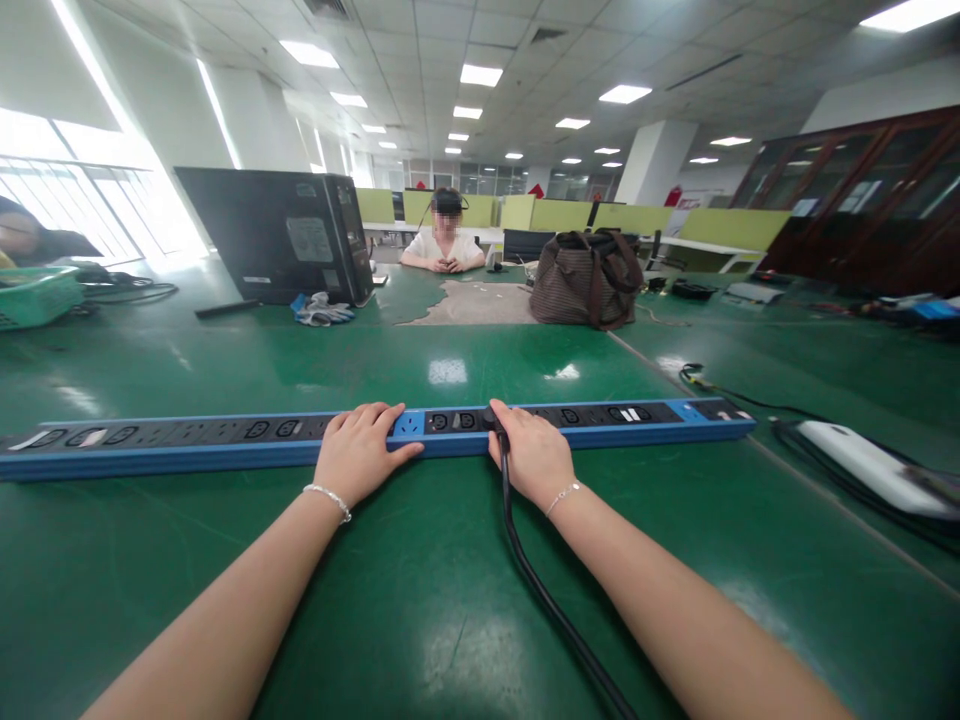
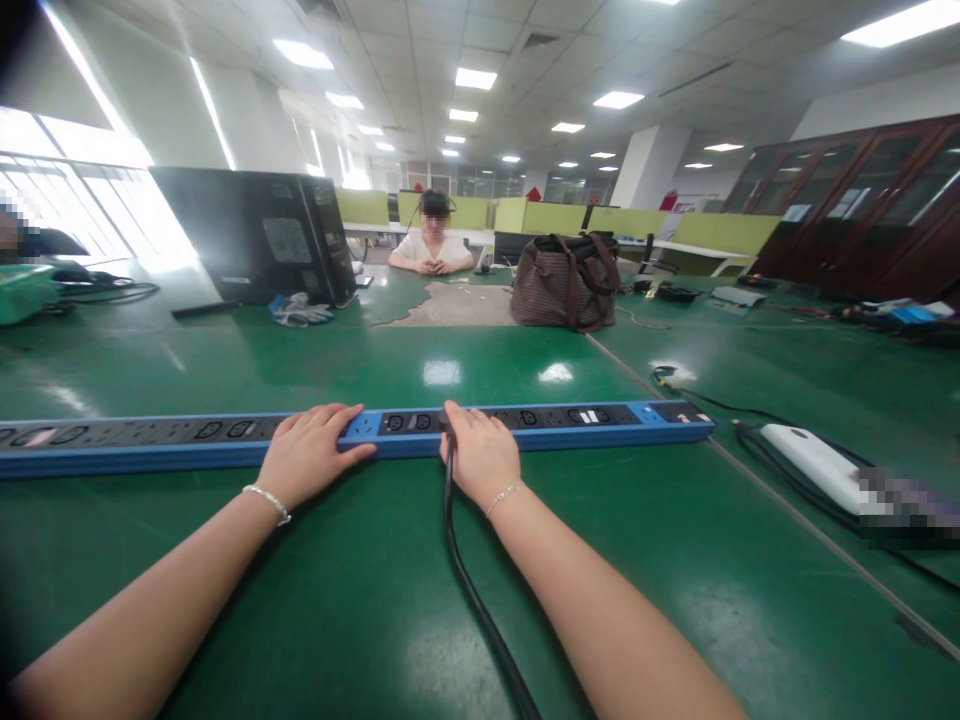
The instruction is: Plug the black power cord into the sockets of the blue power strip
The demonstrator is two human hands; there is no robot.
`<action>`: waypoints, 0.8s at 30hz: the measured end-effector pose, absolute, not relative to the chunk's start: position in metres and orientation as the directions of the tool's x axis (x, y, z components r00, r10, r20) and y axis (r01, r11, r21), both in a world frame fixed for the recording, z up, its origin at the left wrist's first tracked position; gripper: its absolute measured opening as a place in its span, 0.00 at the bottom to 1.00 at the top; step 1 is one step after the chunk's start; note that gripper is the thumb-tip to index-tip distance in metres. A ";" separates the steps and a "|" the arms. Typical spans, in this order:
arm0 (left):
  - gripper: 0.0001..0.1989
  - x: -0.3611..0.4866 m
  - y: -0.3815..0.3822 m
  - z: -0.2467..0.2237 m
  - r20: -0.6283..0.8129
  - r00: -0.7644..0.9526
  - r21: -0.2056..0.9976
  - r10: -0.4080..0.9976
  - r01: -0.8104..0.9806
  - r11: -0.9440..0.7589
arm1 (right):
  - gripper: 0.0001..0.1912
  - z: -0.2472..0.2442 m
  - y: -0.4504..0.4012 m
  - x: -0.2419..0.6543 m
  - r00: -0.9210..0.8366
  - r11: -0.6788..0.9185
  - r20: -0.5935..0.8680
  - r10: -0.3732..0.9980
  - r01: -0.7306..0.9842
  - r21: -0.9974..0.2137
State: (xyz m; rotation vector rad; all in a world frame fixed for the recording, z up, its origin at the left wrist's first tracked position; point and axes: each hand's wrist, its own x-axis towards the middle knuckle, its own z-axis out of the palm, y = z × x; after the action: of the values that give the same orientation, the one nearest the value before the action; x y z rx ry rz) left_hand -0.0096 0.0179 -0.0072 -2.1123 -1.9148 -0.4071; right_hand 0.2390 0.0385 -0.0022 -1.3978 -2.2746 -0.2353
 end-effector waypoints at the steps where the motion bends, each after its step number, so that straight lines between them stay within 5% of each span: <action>1: 0.32 -0.010 0.018 -0.007 0.373 0.094 -0.004 0.923 0.995 -0.100 | 0.25 -0.005 0.041 0.244 -0.389 0.498 0.473 0.790 0.858 -0.127; 6: 0.30 -0.012 0.018 -0.006 0.328 0.102 0.004 0.939 0.994 -0.110 | 0.29 -0.018 0.052 0.261 -0.418 0.592 0.504 0.756 0.765 -0.253; 14: 0.23 0.016 0.010 0.016 0.397 0.021 0.112 0.918 0.991 -0.071 | 0.25 -0.020 0.058 0.259 -0.266 0.474 0.592 0.761 0.851 -0.228; 19: 0.20 0.073 0.020 0.047 0.202 -0.040 0.332 0.978 0.943 -0.030 | 0.20 -0.020 0.061 0.261 -0.252 0.458 0.581 0.774 0.857 -0.238; 24: 0.19 0.130 0.036 0.053 0.040 0.006 0.247 0.999 0.969 -0.016 | 0.18 -0.018 0.059 0.258 -0.234 0.427 0.566 0.791 0.873 -0.235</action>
State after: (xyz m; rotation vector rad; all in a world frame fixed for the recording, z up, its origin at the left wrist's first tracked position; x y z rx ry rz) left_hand 0.1303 0.0365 0.0527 -2.3269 -2.3019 -0.3368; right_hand 0.2581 0.0593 -0.0177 -1.3988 -2.0610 -0.1718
